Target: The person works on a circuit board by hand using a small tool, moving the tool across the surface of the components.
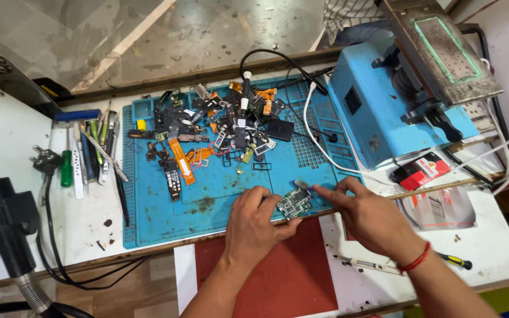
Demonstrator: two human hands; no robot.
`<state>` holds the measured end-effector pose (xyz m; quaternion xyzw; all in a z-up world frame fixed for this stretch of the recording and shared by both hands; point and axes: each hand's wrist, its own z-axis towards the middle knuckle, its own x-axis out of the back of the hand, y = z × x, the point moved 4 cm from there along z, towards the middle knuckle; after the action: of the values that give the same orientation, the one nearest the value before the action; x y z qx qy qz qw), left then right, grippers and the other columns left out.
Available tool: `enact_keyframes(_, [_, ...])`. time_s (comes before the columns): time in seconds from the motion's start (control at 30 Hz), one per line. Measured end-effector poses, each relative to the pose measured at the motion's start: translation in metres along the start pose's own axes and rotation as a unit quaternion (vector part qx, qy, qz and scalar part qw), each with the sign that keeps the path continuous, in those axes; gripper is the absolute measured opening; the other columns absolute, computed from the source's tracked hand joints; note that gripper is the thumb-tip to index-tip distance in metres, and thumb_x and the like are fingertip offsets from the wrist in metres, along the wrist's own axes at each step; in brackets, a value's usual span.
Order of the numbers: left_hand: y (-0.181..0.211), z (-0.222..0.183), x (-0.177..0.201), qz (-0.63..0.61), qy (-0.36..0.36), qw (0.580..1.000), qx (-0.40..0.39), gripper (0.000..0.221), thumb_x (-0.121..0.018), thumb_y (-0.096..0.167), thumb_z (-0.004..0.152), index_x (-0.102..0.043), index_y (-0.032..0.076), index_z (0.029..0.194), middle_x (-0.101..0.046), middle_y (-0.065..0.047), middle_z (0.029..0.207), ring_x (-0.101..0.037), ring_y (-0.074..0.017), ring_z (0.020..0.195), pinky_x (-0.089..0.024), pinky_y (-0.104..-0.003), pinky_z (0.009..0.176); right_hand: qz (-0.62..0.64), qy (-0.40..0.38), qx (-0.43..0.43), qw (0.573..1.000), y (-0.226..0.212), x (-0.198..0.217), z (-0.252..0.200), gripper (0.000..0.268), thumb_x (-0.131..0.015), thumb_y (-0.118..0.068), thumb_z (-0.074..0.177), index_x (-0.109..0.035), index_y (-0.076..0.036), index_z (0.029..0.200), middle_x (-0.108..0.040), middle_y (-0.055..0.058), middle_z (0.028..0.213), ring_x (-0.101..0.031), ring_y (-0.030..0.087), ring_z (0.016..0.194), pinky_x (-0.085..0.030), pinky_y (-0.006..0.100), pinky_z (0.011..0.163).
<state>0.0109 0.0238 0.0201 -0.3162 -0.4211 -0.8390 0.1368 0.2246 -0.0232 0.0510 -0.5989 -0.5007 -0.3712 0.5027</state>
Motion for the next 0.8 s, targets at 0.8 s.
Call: enact_keyframes(0.8, [-0.025,0.038,0.009,-0.017,-0.126,0.989,-0.07,0.056,-0.095,0.037,0.044,-0.068,0.007,0.083,-0.061,-0.007,0.088,-0.063,-0.03,0.086,-0.05,-0.043,0.078,-0.161,-0.178,0.037,0.97,0.036,0.026,0.022,0.067,-0.059,-0.021,0.095,-0.051,-0.056,0.152,-0.058,-0.002,0.118,-0.069,0.025,0.072,-0.058,0.04,0.069])
